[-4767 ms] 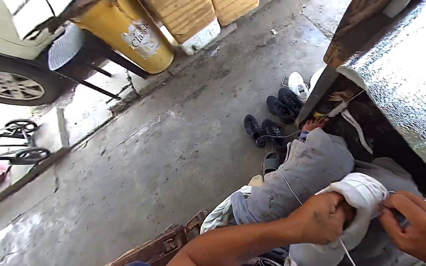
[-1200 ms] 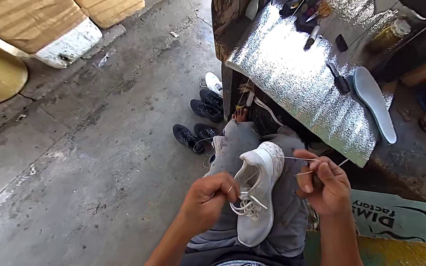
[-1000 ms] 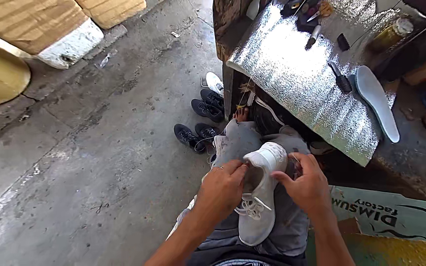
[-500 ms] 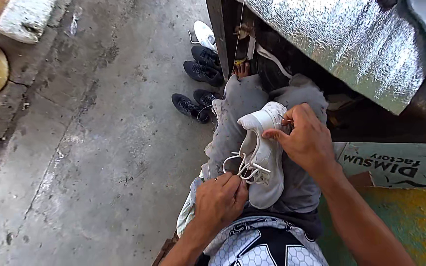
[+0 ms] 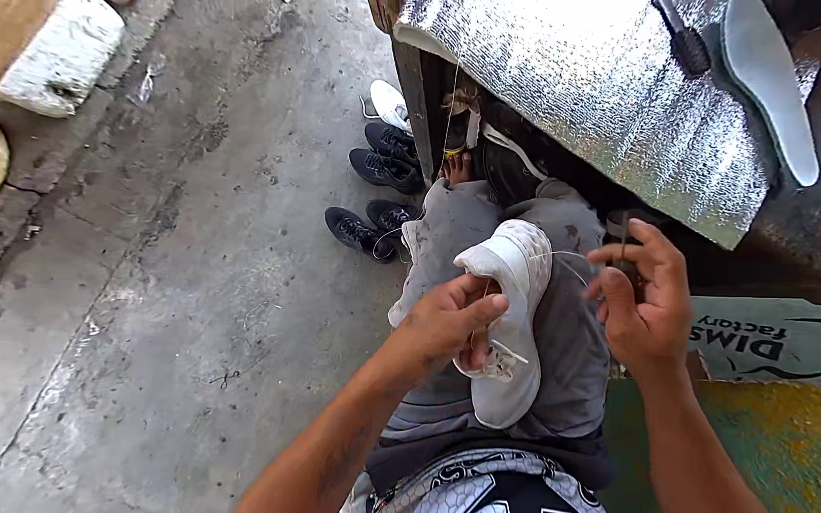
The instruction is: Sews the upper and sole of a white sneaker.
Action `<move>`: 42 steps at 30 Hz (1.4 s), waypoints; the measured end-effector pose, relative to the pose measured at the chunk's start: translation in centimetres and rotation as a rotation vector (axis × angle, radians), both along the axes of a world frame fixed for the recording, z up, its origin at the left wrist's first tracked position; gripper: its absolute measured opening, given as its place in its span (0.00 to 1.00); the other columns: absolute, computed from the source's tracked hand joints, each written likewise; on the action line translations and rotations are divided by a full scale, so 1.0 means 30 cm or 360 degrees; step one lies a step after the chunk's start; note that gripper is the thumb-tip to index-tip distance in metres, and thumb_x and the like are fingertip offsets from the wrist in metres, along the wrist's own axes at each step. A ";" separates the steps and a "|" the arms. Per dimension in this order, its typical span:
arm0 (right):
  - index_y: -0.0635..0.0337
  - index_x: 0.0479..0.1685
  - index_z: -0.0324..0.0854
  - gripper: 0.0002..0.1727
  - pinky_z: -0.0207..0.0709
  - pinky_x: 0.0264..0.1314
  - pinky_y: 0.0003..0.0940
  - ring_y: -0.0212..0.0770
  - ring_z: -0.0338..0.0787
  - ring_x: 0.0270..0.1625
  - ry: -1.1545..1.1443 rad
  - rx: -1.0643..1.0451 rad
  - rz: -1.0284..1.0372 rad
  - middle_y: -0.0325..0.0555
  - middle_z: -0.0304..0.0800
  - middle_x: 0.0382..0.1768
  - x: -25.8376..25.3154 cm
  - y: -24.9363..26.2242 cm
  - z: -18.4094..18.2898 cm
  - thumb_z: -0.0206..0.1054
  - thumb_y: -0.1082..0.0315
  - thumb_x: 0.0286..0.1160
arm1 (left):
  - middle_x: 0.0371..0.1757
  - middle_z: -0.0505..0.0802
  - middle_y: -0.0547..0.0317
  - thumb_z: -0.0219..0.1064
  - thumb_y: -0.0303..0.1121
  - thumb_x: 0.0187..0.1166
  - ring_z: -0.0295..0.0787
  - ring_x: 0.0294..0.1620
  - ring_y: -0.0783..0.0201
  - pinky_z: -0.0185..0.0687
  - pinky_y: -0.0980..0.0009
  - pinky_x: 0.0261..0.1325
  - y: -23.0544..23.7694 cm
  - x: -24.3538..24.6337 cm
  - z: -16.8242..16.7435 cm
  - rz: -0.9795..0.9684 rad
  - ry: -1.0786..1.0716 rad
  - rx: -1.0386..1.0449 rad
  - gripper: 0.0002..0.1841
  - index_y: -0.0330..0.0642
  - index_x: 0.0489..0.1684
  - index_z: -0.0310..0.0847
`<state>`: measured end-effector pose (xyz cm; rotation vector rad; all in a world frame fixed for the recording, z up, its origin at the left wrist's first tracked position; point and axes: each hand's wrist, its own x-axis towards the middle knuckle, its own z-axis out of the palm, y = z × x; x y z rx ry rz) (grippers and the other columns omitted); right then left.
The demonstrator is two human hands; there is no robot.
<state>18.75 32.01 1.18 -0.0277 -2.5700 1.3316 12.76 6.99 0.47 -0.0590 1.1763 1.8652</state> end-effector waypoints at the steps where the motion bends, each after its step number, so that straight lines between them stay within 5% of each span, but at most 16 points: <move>1: 0.56 0.84 0.66 0.25 0.83 0.28 0.26 0.28 0.85 0.29 -0.0029 0.0087 -0.0007 0.41 0.91 0.50 0.012 -0.002 0.009 0.56 0.61 0.91 | 0.31 0.89 0.59 0.63 0.32 0.87 0.75 0.12 0.76 0.77 0.83 0.15 0.015 -0.010 -0.008 0.0000 -0.0075 0.0022 0.07 0.42 0.55 0.81; 3: 0.56 0.74 0.81 0.20 0.83 0.33 0.32 0.32 0.86 0.32 -0.0091 0.0265 0.0038 0.42 0.91 0.40 0.028 -0.009 0.007 0.59 0.61 0.90 | 0.28 0.88 0.58 0.64 0.29 0.86 0.70 0.10 0.78 0.69 0.85 0.13 0.031 -0.021 -0.028 0.0038 -0.0144 0.0028 0.07 0.42 0.54 0.83; 6: 0.50 0.64 0.91 0.16 0.81 0.32 0.28 0.29 0.86 0.33 -0.0106 0.0413 0.0100 0.40 0.91 0.38 0.028 -0.021 -0.032 0.62 0.63 0.87 | 0.27 0.89 0.57 0.66 0.27 0.83 0.69 0.10 0.79 0.67 0.86 0.12 0.035 -0.027 -0.052 0.0082 -0.0185 0.0045 0.06 0.42 0.51 0.84; 31: 0.48 0.63 0.91 0.16 0.76 0.34 0.18 0.23 0.82 0.34 -0.0328 0.0289 0.0413 0.37 0.88 0.35 -0.045 0.040 -0.016 0.60 0.65 0.87 | 0.25 0.91 0.61 0.70 0.27 0.81 0.73 0.10 0.80 0.70 0.85 0.12 0.024 -0.050 -0.089 0.0052 -0.0148 0.0091 0.02 0.40 0.42 0.89; 42: 0.43 0.67 0.88 0.21 0.72 0.19 0.37 0.41 0.88 0.27 -0.0430 0.0917 0.0929 0.42 0.92 0.37 -0.160 0.102 0.125 0.54 0.67 0.85 | 0.25 0.90 0.67 0.69 0.30 0.83 0.74 0.12 0.81 0.71 0.85 0.12 0.019 -0.051 -0.125 -0.0071 -0.0108 0.0281 0.03 0.43 0.44 0.88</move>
